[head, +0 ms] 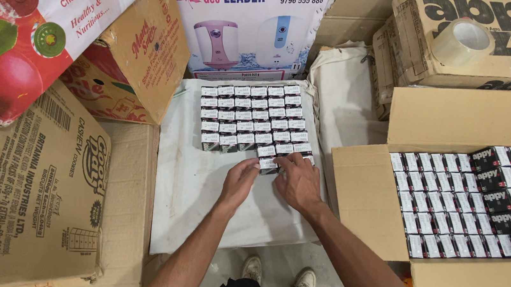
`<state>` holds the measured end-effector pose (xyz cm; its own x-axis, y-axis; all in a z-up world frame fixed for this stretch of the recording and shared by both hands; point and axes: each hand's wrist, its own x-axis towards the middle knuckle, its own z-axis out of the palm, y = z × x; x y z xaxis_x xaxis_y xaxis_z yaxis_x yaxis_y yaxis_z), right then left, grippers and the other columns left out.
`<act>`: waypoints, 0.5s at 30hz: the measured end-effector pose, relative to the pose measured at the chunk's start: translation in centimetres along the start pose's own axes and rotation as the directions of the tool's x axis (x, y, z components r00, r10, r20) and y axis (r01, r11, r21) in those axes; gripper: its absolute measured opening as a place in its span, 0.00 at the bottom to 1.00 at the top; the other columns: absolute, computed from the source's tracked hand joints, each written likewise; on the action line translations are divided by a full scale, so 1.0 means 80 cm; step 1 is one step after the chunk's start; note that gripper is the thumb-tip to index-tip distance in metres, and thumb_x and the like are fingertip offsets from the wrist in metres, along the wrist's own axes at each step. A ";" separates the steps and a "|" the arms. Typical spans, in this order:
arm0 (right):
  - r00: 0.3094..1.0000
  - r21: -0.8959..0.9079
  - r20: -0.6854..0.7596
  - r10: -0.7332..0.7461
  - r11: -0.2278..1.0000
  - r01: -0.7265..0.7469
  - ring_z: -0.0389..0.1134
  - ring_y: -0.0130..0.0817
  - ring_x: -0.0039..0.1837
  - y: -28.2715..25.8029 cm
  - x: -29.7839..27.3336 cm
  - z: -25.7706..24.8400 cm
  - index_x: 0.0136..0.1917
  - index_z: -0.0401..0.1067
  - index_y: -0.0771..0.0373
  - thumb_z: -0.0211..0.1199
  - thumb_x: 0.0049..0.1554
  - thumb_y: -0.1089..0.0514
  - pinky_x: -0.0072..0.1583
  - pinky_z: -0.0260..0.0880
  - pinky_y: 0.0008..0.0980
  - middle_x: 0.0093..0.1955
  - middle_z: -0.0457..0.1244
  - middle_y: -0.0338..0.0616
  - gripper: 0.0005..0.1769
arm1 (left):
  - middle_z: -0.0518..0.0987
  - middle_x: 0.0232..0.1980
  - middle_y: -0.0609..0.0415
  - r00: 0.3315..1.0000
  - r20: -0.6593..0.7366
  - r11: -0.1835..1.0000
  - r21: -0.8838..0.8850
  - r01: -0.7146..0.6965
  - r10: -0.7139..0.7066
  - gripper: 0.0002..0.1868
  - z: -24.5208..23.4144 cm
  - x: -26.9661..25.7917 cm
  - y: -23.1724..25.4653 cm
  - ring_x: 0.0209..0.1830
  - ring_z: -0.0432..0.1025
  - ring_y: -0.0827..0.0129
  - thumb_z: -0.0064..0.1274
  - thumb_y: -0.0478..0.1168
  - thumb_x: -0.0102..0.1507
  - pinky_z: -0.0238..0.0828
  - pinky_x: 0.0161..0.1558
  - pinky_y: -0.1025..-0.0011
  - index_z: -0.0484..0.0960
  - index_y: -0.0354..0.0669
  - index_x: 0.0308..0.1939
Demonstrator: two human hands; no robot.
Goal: The person transfers small white boxes from a cardboard box to a white sack, arranging them in neat rows. The person handles the boxes one at a time, placing them in an organized pattern on the sack.
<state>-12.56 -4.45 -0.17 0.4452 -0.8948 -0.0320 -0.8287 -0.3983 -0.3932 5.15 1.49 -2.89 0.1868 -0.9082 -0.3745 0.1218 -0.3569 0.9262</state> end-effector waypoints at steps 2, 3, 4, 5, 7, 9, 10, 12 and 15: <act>1.000 0.154 -0.002 -0.013 0.988 0.013 0.66 0.49 0.63 0.004 0.000 -0.008 0.64 0.71 0.43 0.59 0.52 0.54 0.61 0.67 0.53 0.61 0.61 0.39 0.25 | 0.70 0.72 0.42 1.000 -0.003 0.995 0.094 -0.020 0.020 0.32 -0.003 0.006 0.004 0.75 0.59 0.52 0.54 0.50 0.66 0.60 0.70 0.55 0.70 0.44 0.72; 1.000 0.304 -0.007 -0.026 0.952 0.027 0.67 0.56 0.64 0.007 0.001 -0.013 0.67 0.69 0.47 0.59 0.52 0.55 0.60 0.69 0.57 0.64 0.62 0.45 0.28 | 0.68 0.73 0.41 0.999 -0.004 0.981 0.188 -0.040 0.041 0.35 -0.004 0.011 0.008 0.77 0.57 0.50 0.59 0.49 0.62 0.59 0.72 0.56 0.69 0.46 0.73; 1.000 0.303 -0.010 -0.025 0.953 0.027 0.67 0.56 0.64 0.001 -0.003 -0.034 0.67 0.69 0.47 0.59 0.52 0.55 0.60 0.69 0.57 0.64 0.62 0.45 0.28 | 0.68 0.73 0.41 0.999 -0.002 0.981 0.188 -0.043 0.044 0.35 -0.002 -0.005 0.035 0.77 0.57 0.50 0.59 0.49 0.62 0.59 0.72 0.56 0.69 0.46 0.73; 0.997 0.415 -0.034 -0.066 0.907 0.075 0.62 0.59 0.69 -0.005 -0.007 -0.056 0.72 0.66 0.50 0.61 0.52 0.56 0.66 0.64 0.58 0.68 0.60 0.51 0.33 | 0.61 0.76 0.36 0.992 0.045 0.960 0.252 -0.125 0.117 0.36 0.000 -0.021 0.061 0.78 0.52 0.44 0.56 0.46 0.63 0.53 0.74 0.50 0.65 0.41 0.74; 0.993 0.520 -0.065 -0.102 0.846 0.121 0.58 0.62 0.75 -0.011 -0.015 -0.092 0.77 0.62 0.53 0.63 0.52 0.57 0.71 0.59 0.59 0.73 0.58 0.57 0.39 | 0.55 0.78 0.31 0.977 0.099 0.927 0.312 -0.209 0.187 0.37 0.005 -0.045 0.103 0.79 0.46 0.37 0.54 0.43 0.63 0.47 0.75 0.44 0.62 0.37 0.75; 0.988 0.624 -0.073 -0.137 0.766 0.153 0.48 0.64 0.80 -0.012 -0.021 -0.121 0.80 0.54 0.62 0.63 0.54 0.59 0.77 0.48 0.60 0.79 0.50 0.64 0.42 | 0.48 0.81 0.32 0.956 0.186 0.905 0.323 -0.277 0.227 0.41 0.010 -0.059 0.134 0.80 0.39 0.33 0.50 0.37 0.60 0.39 0.75 0.37 0.56 0.39 0.78; 0.988 0.624 -0.076 -0.137 0.766 0.154 0.48 0.64 0.80 -0.008 -0.023 -0.131 0.80 0.54 0.62 0.63 0.54 0.59 0.77 0.48 0.60 0.79 0.50 0.64 0.42 | 0.48 0.81 0.32 0.955 0.187 0.904 0.324 -0.279 0.228 0.41 0.012 -0.058 0.140 0.80 0.39 0.33 0.50 0.37 0.60 0.39 0.75 0.37 0.56 0.39 0.78; 0.992 0.676 -0.035 -0.123 0.728 0.114 0.42 0.61 0.82 0.001 -0.028 -0.152 0.81 0.51 0.61 0.64 0.55 0.56 0.79 0.42 0.59 0.81 0.47 0.64 0.44 | 0.46 0.82 0.33 0.921 0.269 0.880 0.309 -0.361 0.283 0.45 0.017 -0.057 0.153 0.81 0.37 0.35 0.48 0.33 0.57 0.36 0.74 0.35 0.54 0.43 0.79; 0.995 0.737 0.028 -0.096 0.675 0.044 0.40 0.57 0.84 0.018 -0.048 -0.182 0.82 0.51 0.58 0.64 0.54 0.58 0.78 0.41 0.60 0.83 0.47 0.57 0.45 | 0.48 0.82 0.37 0.891 0.326 0.866 0.284 -0.412 0.317 0.46 0.028 -0.059 0.170 0.81 0.37 0.37 0.45 0.34 0.56 0.36 0.75 0.38 0.54 0.48 0.80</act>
<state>-20.40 -4.53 12.77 0.5319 -0.8466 -0.0201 -0.2899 -0.1597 -0.9437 3.77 0.48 11.55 -0.1124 -0.9933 -0.0261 -0.2487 0.0027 0.9686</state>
